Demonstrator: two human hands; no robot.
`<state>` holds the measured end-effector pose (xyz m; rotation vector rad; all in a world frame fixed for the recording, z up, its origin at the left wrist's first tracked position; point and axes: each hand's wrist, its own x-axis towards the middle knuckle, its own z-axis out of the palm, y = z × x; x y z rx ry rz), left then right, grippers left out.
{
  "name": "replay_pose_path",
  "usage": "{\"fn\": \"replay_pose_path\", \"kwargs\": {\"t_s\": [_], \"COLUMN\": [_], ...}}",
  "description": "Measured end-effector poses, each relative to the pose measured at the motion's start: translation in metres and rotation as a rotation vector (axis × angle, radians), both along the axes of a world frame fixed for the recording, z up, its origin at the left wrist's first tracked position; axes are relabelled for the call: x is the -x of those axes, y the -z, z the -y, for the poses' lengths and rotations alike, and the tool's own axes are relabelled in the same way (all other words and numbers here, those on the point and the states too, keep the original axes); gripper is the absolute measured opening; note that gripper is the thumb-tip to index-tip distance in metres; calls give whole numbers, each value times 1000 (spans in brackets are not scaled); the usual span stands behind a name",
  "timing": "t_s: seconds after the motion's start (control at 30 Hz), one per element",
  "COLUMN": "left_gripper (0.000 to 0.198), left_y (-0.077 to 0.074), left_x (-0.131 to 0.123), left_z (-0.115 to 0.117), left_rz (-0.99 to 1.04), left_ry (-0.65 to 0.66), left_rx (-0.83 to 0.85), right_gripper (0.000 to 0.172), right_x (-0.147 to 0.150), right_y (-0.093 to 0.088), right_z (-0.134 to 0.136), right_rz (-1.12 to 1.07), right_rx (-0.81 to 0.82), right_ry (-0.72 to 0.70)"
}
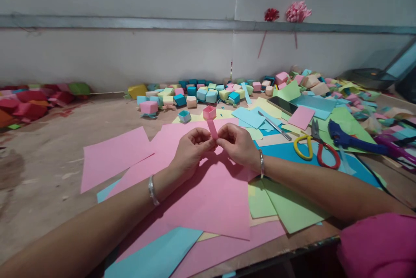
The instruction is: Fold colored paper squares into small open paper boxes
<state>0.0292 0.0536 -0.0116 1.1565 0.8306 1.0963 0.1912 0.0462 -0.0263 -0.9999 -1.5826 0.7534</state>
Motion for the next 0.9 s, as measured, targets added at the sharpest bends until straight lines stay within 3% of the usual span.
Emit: {"fn": "replay_pose_path", "kwargs": {"t_s": [0.3, 0.63, 0.9], "left_gripper": [19, 19, 21], "left_y": [1, 0, -1], "left_x": [-2, -3, -6], "left_z": [0, 3, 2], "left_rz": [-82, -19, 5], "left_ry": [-20, 34, 27], "left_rx": [41, 99, 128], "right_gripper": [3, 9, 7], "right_x": [-3, 0, -3], "right_y": [-2, -14, -18], "right_z": [0, 3, 3], "right_rz": [40, -350, -246], "right_rx": [55, 359, 315], "right_ry": [-41, -175, -135]}}
